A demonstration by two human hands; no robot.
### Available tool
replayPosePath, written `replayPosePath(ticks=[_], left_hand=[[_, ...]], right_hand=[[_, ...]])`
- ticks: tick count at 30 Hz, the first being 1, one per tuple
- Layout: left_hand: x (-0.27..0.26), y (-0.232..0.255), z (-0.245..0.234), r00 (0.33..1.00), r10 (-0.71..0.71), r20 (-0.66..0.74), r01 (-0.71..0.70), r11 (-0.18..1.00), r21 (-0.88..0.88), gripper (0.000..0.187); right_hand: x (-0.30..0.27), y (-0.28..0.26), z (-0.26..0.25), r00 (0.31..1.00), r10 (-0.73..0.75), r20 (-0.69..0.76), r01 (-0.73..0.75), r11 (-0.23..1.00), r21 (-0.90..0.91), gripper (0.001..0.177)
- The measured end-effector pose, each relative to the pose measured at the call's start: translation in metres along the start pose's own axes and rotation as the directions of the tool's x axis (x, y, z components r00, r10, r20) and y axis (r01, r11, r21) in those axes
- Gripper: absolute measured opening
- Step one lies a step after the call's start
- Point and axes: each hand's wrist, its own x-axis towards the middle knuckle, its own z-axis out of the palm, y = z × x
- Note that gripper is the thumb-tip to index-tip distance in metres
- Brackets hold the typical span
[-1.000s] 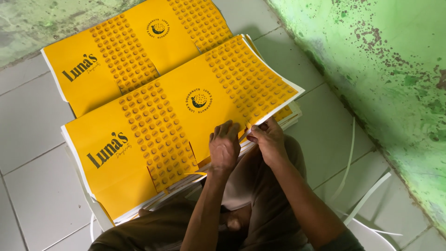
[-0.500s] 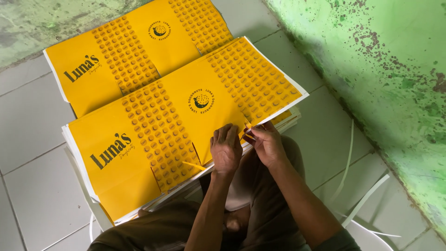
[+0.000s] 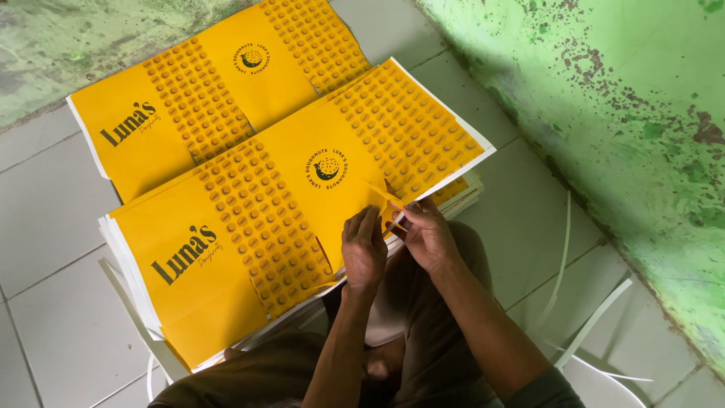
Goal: Tearing off thin waste strips from the edges of printed cardboard sheets to prepare them for folding.
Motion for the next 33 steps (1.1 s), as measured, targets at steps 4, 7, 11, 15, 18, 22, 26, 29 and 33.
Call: replayPosePath(ticks=[4,7,11,15,18,22,26,29,33], left_hand=[[0.000,-0.001,-0.001,1.000,-0.031,0.004,0.031,0.994,-0.106,0.026],[0.001,0.000,-0.002,0.998,0.006,0.060,-0.001,0.997,-0.079,0.032],[0.005,-0.009,0.005,0.997,0.007,0.081,-0.003,0.999,-0.047,0.036],[0.002,-0.012,0.007,0.995,0.024,0.098,-0.021,0.999,-0.031,0.038],[0.000,-0.006,0.005,0.994,0.011,0.108,-0.005,0.999,-0.052,0.039],[-0.008,-0.015,0.014,0.991,0.043,0.124,-0.045,0.999,0.014,0.039],[-0.019,-0.030,0.022,0.989,0.049,0.141,-0.058,0.996,0.062,0.041],[-0.021,-0.035,0.028,0.983,0.057,0.175,-0.078,0.990,0.119,0.042],[-0.010,-0.010,0.021,0.961,-0.047,0.273,-0.004,0.983,0.181,0.068]], right_hand=[[0.031,0.024,-0.036,1.000,0.012,0.011,-0.012,0.999,0.034,0.044],[0.027,0.025,-0.033,1.000,-0.005,0.017,0.005,1.000,0.026,0.039],[0.008,0.002,-0.007,0.992,-0.102,-0.070,0.089,0.982,-0.169,0.030],[0.015,-0.006,-0.023,0.977,-0.180,-0.114,0.105,0.873,-0.477,0.038],[0.011,-0.030,-0.018,0.975,-0.173,-0.142,0.082,0.866,-0.493,0.046],[0.019,-0.052,-0.019,0.963,-0.221,-0.153,0.108,0.839,-0.534,0.045],[0.049,-0.054,-0.061,0.914,-0.376,-0.154,0.238,0.802,-0.548,0.043],[0.064,-0.045,-0.091,0.905,-0.387,-0.174,0.248,0.815,-0.523,0.046],[0.051,-0.048,-0.089,0.919,-0.346,-0.189,0.222,0.850,-0.477,0.048]])
